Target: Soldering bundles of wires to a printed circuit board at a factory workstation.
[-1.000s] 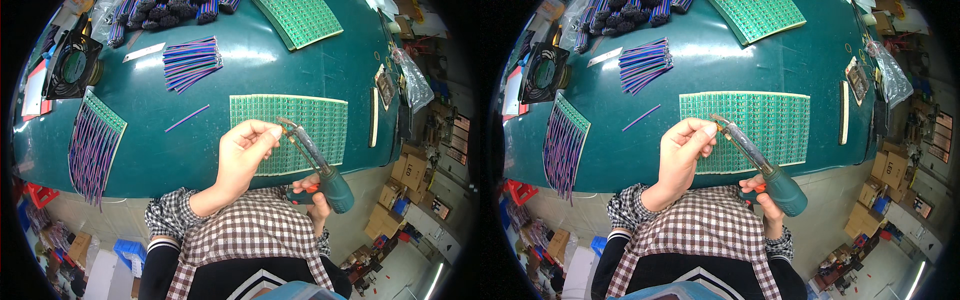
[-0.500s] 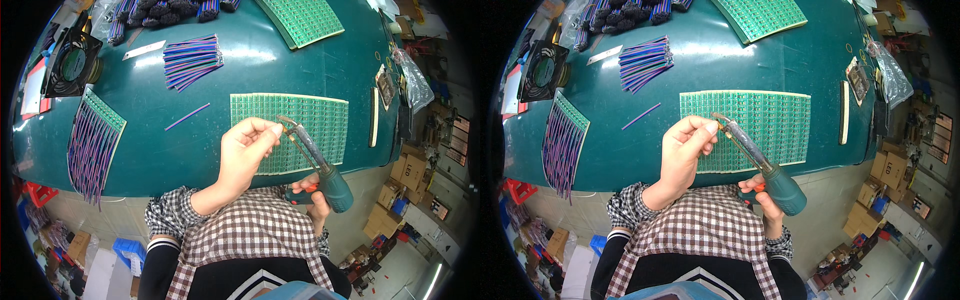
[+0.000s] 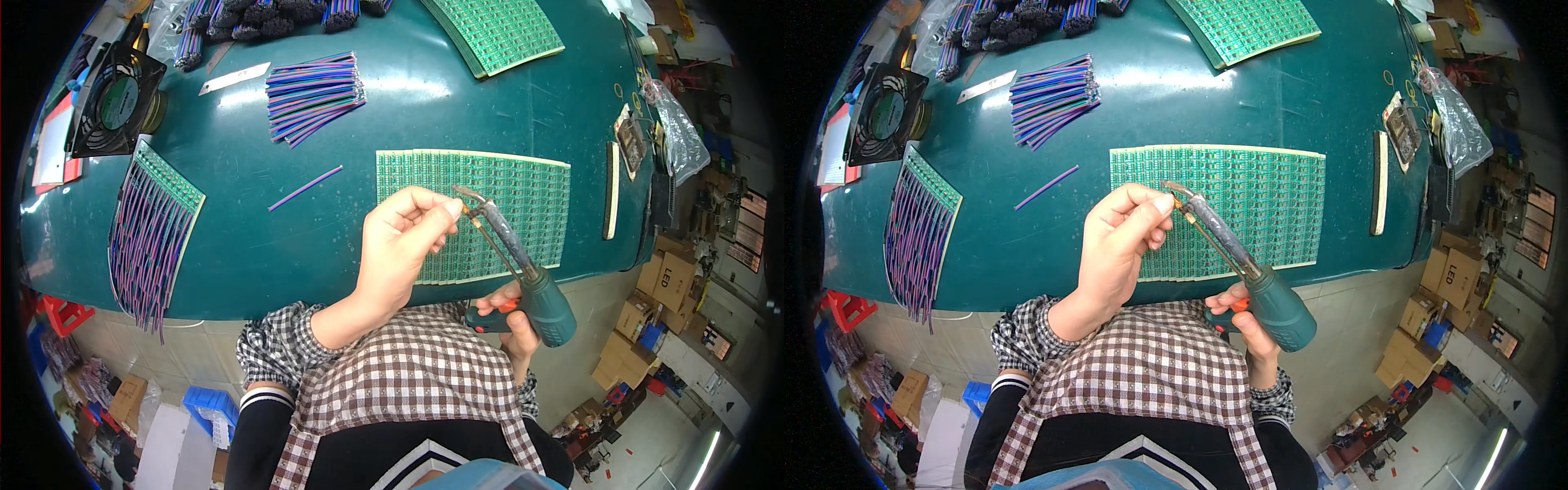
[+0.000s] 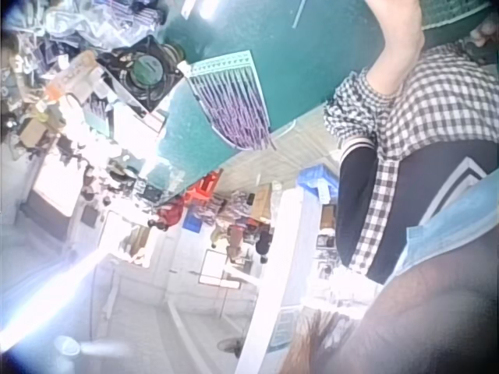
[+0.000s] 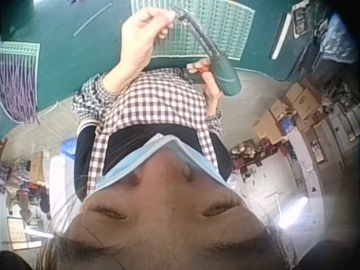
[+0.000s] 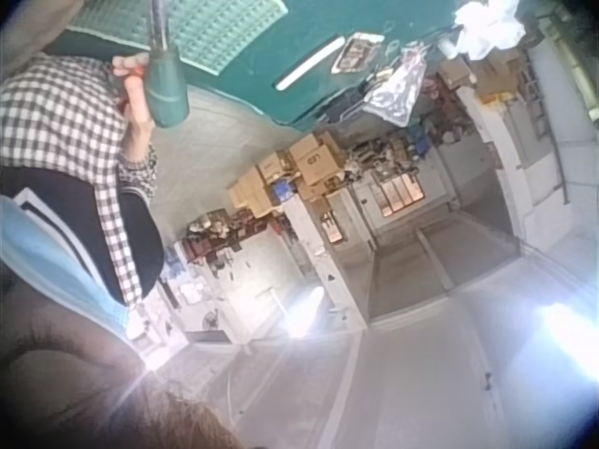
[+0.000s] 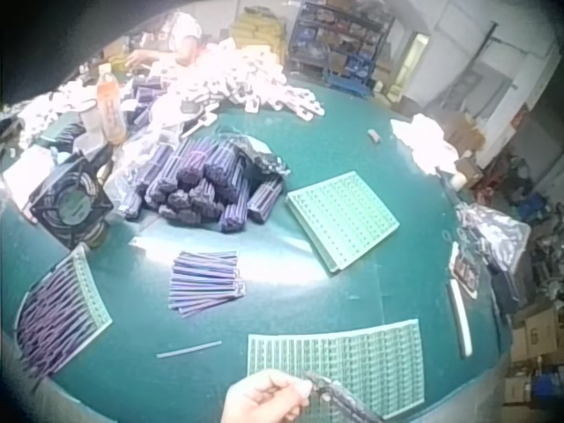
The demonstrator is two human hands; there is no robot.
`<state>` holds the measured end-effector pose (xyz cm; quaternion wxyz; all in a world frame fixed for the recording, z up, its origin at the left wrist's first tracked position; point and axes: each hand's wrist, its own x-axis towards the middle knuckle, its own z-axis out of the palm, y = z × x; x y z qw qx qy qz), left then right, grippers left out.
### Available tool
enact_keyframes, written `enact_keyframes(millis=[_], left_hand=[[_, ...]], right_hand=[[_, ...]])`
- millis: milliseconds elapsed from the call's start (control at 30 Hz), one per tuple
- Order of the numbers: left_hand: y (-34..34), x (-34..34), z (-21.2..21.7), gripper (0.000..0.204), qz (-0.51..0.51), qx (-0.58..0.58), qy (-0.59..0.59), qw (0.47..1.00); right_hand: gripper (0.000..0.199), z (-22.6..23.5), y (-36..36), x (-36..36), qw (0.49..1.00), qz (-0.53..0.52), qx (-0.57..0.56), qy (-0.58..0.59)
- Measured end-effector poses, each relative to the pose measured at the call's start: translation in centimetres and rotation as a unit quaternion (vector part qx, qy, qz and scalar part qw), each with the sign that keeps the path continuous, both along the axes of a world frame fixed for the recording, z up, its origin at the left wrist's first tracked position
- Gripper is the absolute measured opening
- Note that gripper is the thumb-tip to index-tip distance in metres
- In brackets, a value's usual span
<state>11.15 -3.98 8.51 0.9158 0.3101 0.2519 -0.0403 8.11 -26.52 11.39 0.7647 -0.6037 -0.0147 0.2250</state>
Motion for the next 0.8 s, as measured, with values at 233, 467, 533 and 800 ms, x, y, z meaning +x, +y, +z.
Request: enact_keyframes(millis=[233, 467, 533, 800], left_hand=[[0.0, 0.1, -0.5, 0.011, 0.004, -0.017, 0.000, 1.000], [-0.1, -0.1, 0.2, 0.014, -0.033, 0.011, -0.018, 0.999], [-0.2, -0.2, 0.3, 0.015, -0.032, 0.015, -0.029, 0.999], [-0.6, -0.3, 0.2, 0.016, -0.002, -0.003, -0.056, 0.998]], right_hand=[[0.040, -0.3, 0.0, 0.0, 1.000, -0.005, -0.011, 0.002], [0.046, -0.8, -0.5, 0.2, 0.987, -0.089, 0.100, 0.084], [0.046, -0.9, -0.6, 0.5, 0.984, -0.081, 0.123, 0.104], [0.044, -1.0, -0.5, 0.6, 0.973, -0.094, 0.166, 0.131]])
